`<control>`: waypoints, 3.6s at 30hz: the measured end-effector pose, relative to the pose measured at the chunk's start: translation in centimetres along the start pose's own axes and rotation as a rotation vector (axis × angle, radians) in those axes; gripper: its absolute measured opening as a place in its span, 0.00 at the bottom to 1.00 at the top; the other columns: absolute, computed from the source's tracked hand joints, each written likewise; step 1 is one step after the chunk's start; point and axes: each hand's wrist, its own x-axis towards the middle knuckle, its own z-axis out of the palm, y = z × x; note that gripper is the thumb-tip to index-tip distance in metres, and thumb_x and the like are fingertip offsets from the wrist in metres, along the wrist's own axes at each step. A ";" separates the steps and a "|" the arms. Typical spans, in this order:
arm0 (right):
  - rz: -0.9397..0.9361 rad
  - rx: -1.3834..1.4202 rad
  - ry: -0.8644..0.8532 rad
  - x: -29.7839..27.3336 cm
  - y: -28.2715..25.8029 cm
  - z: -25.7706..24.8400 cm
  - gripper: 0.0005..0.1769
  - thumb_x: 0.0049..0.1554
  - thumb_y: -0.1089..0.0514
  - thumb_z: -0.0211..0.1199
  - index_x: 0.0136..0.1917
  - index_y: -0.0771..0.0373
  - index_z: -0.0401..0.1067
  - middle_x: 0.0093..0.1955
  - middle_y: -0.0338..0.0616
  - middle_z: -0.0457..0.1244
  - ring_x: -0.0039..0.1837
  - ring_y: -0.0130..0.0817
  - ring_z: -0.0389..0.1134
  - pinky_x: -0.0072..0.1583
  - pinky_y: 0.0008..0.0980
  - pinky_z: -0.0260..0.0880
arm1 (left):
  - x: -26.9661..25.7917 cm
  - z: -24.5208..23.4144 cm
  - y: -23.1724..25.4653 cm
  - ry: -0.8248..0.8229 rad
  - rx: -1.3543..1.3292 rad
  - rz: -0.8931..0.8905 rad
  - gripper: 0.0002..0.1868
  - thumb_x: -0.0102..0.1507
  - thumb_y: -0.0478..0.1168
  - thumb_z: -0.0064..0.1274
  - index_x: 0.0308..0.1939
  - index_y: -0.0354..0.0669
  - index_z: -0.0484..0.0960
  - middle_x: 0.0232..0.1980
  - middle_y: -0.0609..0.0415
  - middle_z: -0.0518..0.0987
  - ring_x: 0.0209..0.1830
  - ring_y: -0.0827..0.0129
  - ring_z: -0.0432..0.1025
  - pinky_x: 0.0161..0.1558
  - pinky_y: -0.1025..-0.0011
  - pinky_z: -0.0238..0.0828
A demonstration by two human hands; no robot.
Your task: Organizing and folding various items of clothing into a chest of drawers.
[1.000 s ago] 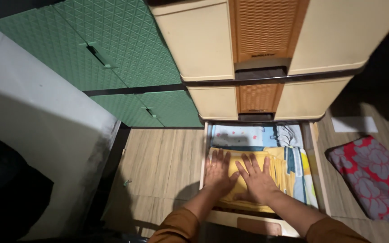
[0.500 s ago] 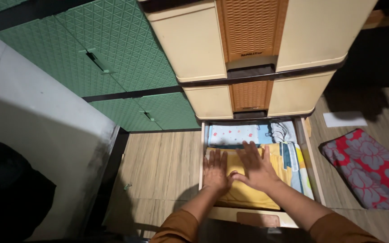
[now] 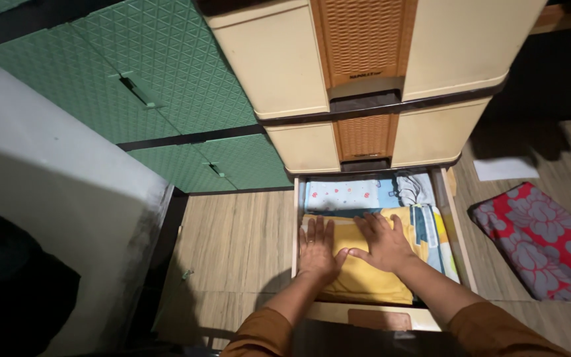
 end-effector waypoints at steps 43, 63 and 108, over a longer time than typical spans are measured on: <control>0.825 0.395 -0.212 -3.7 -1.4 1.3 0.74 0.45 0.19 0.66 0.81 0.67 0.35 0.78 0.67 0.40 0.78 0.59 0.43 0.73 0.53 0.46 | 2.6 -2.8 1.9 -0.514 0.209 -0.218 0.49 0.68 0.69 0.29 0.82 0.51 0.27 0.86 0.50 0.22 0.85 0.57 0.15 0.77 0.48 0.10; 0.560 0.214 -0.627 -3.3 2.2 -5.5 0.51 0.58 0.17 0.43 0.65 0.61 0.77 0.69 0.53 0.66 0.71 0.48 0.68 0.70 0.44 0.67 | 5.3 -0.3 6.9 -0.310 0.169 0.025 0.43 0.67 0.65 0.34 0.81 0.51 0.44 0.84 0.45 0.39 0.84 0.51 0.33 0.74 0.37 0.18; 0.415 0.045 0.186 8.4 11.2 6.5 0.29 0.55 0.46 0.66 0.64 0.61 0.65 0.56 0.57 0.64 0.57 0.54 0.70 0.56 0.48 0.73 | 3.9 2.6 5.4 0.140 -0.120 0.202 0.36 0.64 0.58 0.50 0.68 0.35 0.71 0.66 0.33 0.71 0.70 0.41 0.60 0.74 0.34 0.34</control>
